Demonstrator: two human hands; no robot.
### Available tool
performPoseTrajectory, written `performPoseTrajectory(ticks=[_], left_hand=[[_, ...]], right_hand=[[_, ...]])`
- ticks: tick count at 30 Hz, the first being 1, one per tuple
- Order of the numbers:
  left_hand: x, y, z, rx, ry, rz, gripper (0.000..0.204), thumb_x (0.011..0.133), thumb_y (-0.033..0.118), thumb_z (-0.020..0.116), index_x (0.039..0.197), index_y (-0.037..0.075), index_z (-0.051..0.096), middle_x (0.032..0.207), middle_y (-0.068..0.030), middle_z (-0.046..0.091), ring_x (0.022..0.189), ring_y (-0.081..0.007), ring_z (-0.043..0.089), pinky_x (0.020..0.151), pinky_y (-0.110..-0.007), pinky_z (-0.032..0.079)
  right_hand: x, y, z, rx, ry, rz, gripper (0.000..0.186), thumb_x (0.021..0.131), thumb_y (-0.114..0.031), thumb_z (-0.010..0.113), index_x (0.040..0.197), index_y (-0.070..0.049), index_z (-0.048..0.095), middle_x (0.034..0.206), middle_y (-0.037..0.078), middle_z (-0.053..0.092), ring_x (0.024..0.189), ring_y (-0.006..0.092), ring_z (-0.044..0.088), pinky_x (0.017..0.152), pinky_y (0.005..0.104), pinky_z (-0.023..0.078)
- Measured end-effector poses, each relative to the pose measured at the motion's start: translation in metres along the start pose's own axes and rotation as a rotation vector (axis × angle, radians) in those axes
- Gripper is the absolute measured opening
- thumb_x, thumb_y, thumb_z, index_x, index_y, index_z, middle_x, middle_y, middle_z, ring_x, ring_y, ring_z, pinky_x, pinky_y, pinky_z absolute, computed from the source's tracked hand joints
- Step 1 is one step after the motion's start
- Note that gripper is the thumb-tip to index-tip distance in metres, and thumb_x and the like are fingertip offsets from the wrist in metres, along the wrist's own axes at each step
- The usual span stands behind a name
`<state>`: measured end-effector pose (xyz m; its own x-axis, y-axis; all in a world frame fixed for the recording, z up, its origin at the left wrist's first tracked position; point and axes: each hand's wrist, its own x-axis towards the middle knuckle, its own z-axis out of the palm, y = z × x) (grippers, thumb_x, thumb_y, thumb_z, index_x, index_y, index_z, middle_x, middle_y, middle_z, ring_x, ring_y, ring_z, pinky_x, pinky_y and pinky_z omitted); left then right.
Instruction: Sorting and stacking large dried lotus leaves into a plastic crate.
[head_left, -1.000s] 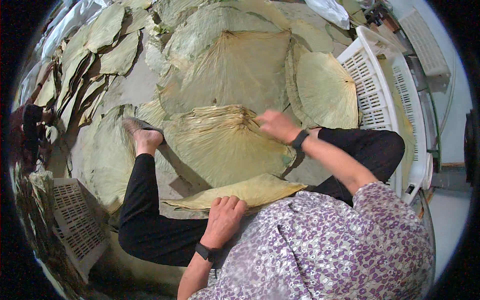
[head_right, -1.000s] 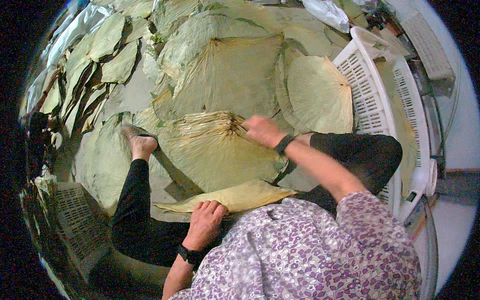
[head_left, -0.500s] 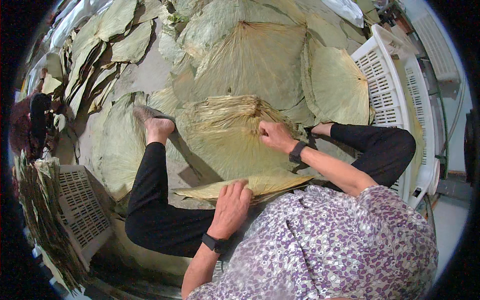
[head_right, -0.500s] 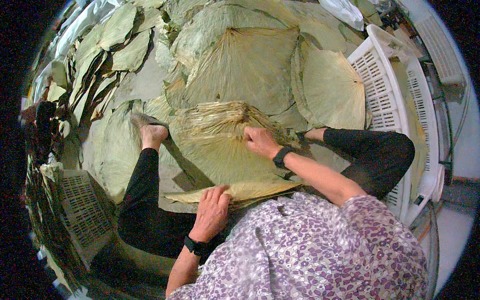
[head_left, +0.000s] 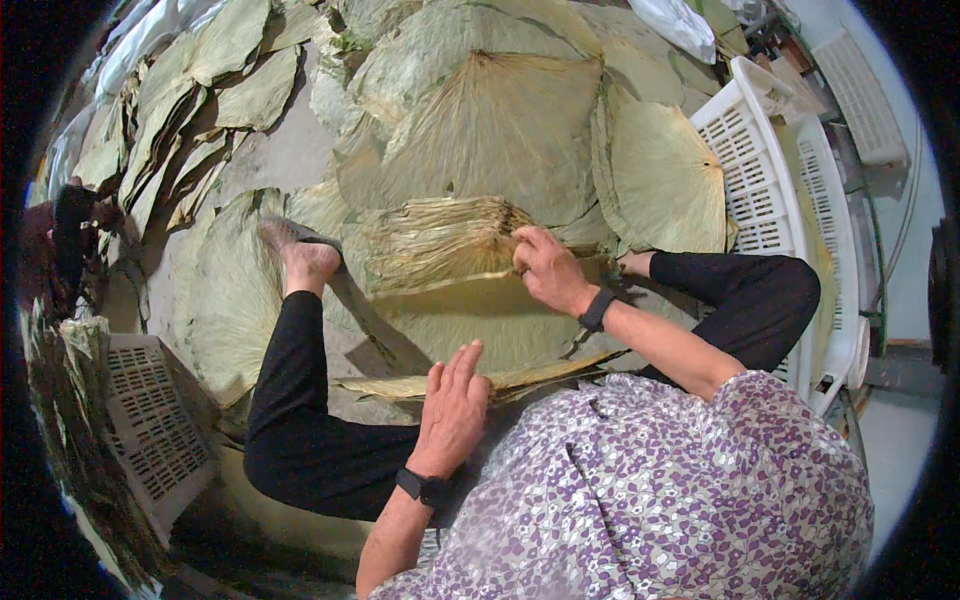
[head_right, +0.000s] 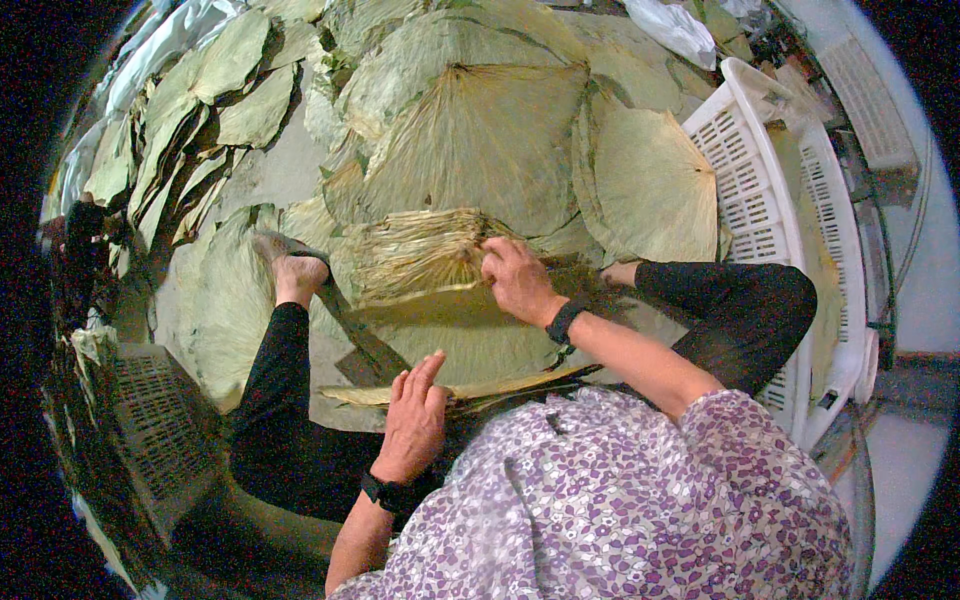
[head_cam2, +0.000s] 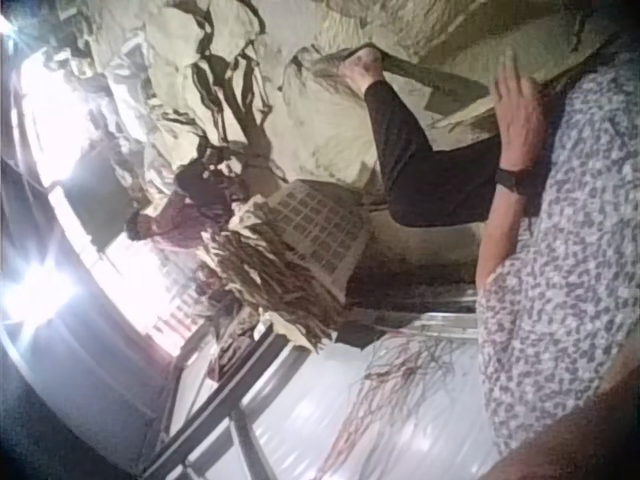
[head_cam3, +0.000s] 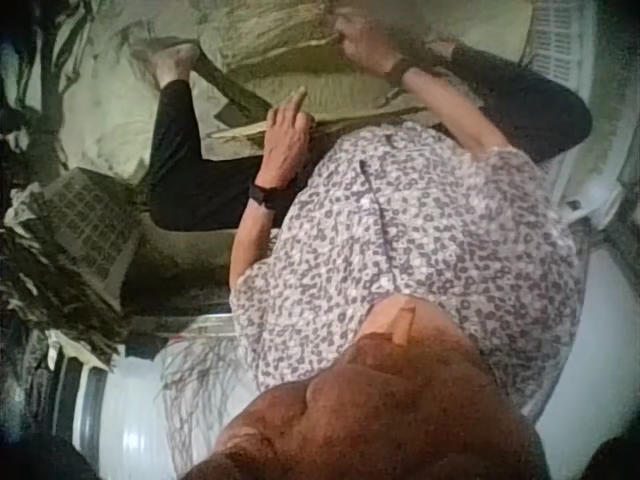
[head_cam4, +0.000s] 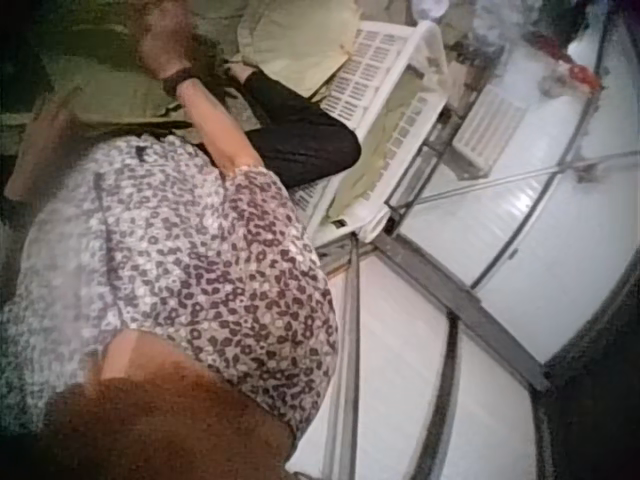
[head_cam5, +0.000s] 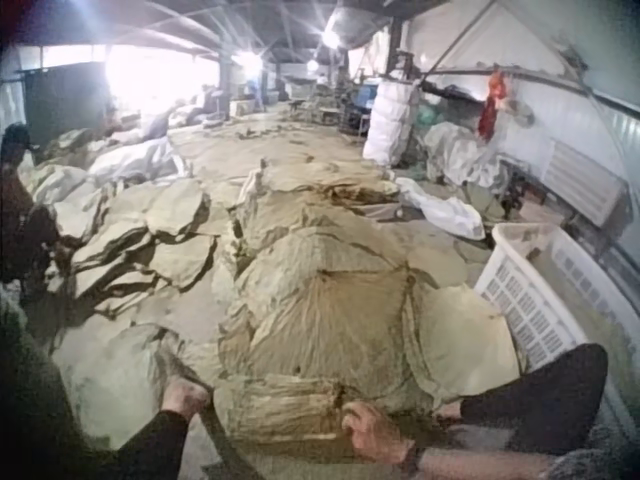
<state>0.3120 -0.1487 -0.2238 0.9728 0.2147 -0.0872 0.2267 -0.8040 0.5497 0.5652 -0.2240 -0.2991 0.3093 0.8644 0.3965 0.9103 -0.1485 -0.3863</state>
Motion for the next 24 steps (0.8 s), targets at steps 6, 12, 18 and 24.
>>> performPoseTrajectory(ticks=[6, 12, 18, 24], left_hand=[[0.004, 0.001, 0.001, -0.036, 0.106, -0.014, 0.01, 0.083, 0.008, 0.05, 0.091, 0.002, 0.049, 0.142, -0.0206, 0.029, 0.131, -0.0331, 0.029, 0.106, -0.049, 0.023], [0.002, 0.0, 0.003, -0.12, -0.023, 0.047, 0.022, 0.076, 0.004, 0.051, 0.098, 0.006, 0.051, 0.091, -0.011, 0.054, 0.09, -0.0286, 0.052, 0.082, -0.038, 0.038], [0.005, 0.007, -0.003, -0.143, -0.033, 0.136, 0.01, 0.076, 0.008, 0.051, 0.085, 0.005, 0.051, 0.081, -0.0086, 0.052, 0.081, -0.025, 0.052, 0.071, -0.035, 0.04], [0.001, 0.008, 0.0, -0.129, -0.016, 0.101, 0.011, 0.075, 0.008, 0.051, 0.086, 0.005, 0.05, 0.082, -0.0092, 0.052, 0.081, -0.0252, 0.052, 0.072, -0.036, 0.039]], right_hand=[[-0.012, -0.065, -0.04, 0.522, -0.642, 0.37, 0.017, 0.071, -0.01, 0.065, 0.082, -0.003, 0.054, 0.074, 0.012, 0.06, 0.067, 0.0249, 0.059, 0.06, 0.0344, 0.046], [-0.001, -0.026, -0.025, 0.761, -0.956, 0.304, 0.036, 0.073, -0.018, 0.067, 0.105, -0.006, 0.055, 0.074, 0.011, 0.06, 0.069, 0.0203, 0.058, 0.061, 0.033, 0.045], [0.026, 0.017, 0.052, -0.207, -0.387, 0.155, 0.044, 0.069, -0.017, 0.07, 0.109, -0.011, 0.053, 0.092, 0.01, 0.053, 0.085, 0.0287, 0.058, 0.066, 0.0415, 0.049], [0.015, 0.019, 0.049, -0.088, -0.221, 0.032, 0.023, 0.071, -0.013, 0.065, 0.092, -0.01, 0.055, 0.088, 0.01, 0.052, 0.08, 0.03, 0.057, 0.066, 0.0403, 0.049]])
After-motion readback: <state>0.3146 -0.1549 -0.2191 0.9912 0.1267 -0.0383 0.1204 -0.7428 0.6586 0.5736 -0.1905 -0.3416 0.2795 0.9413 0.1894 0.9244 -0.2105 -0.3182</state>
